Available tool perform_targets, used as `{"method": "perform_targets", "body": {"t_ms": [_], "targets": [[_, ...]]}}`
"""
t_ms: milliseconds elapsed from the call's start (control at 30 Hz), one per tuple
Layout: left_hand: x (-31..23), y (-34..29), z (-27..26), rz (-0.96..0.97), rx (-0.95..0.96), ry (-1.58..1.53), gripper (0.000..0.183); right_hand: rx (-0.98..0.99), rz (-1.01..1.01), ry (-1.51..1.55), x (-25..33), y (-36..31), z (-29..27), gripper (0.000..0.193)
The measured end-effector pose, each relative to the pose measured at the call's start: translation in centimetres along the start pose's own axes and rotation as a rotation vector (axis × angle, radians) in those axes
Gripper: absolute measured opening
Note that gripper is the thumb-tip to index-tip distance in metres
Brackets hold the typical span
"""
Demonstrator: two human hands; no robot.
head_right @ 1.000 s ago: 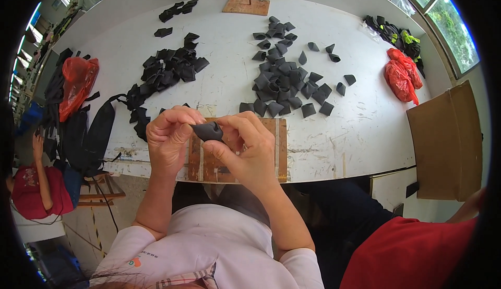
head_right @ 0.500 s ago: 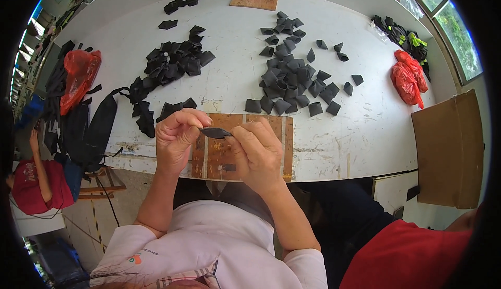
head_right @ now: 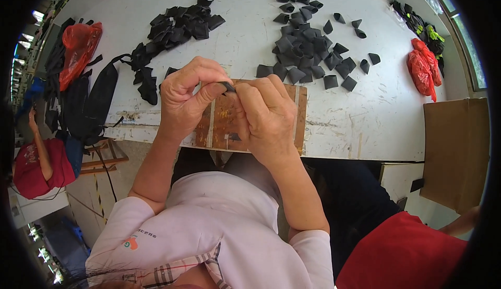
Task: The recorder is manually sliding small black foam or rubber components onto thin metal rods while seated at a workbench.
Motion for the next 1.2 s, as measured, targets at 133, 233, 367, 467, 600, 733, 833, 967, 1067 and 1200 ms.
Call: {"method": "perform_targets", "body": {"t_ms": [133, 233, 367, 467, 600, 733, 833, 967, 1067, 1200], "targets": [[0.7, -0.9, -0.7, -0.074, -0.125, -0.155, 0.014, 0.061, 0.262, 0.173, -1.7, 0.1, -0.5, 0.009], [1.2, -3.6, -1.1, -0.235, -0.252, -0.389, 0.022, -0.241, 0.730, 0.827, -4.0, -2.6, -2.5, 0.012], [1.7, -7.4, 1.1, -0.400, -0.210, -0.209, 0.023, -0.214, 1.242, 1.183, -4.4, -9.2, 1.0, 0.017], [2.3, -8.1, 3.1, -0.471, -0.121, -0.165, 0.018, -0.226, 1.381, 1.293, -4.4, -11.8, 2.2, 0.018], [3.5, -8.5, 3.3, -0.477, -0.144, -0.144, 0.010, -0.184, 1.515, 1.326, -4.5, -13.5, 3.4, 0.020], [4.6, -8.8, 2.9, -0.574, -0.101, -0.012, 0.005, 0.141, 0.995, 0.182, -6.3, -12.9, 0.3, 0.018], [5.5, -8.9, 2.8, -0.655, -0.065, 0.019, 0.006, -0.018, 0.547, 0.049, -3.2, -9.3, -1.9, 0.009], [5.1, -8.9, 3.2, -0.682, 0.009, -0.016, 0.009, 0.079, 0.519, 0.187, -2.9, -8.9, -0.1, 0.014], [5.3, -9.3, 3.1, -0.663, 0.022, 0.023, 0.010, 0.099, 0.268, 0.016, -1.6, -8.3, 0.0, 0.018], [5.6, -9.1, 2.5, -0.444, -0.162, 0.330, 0.007, 0.167, -0.091, -0.282, 0.3, -9.0, 1.1, 0.021]]}}
Point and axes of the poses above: each hand's wrist, its own y-axis towards the middle knuckle, its own z-axis out of the palm, x = y × z, the point moved 8 cm from there along y, towards the middle knuckle, and after that the axes turned 6 degrees about -x, right-handed, at the moved point
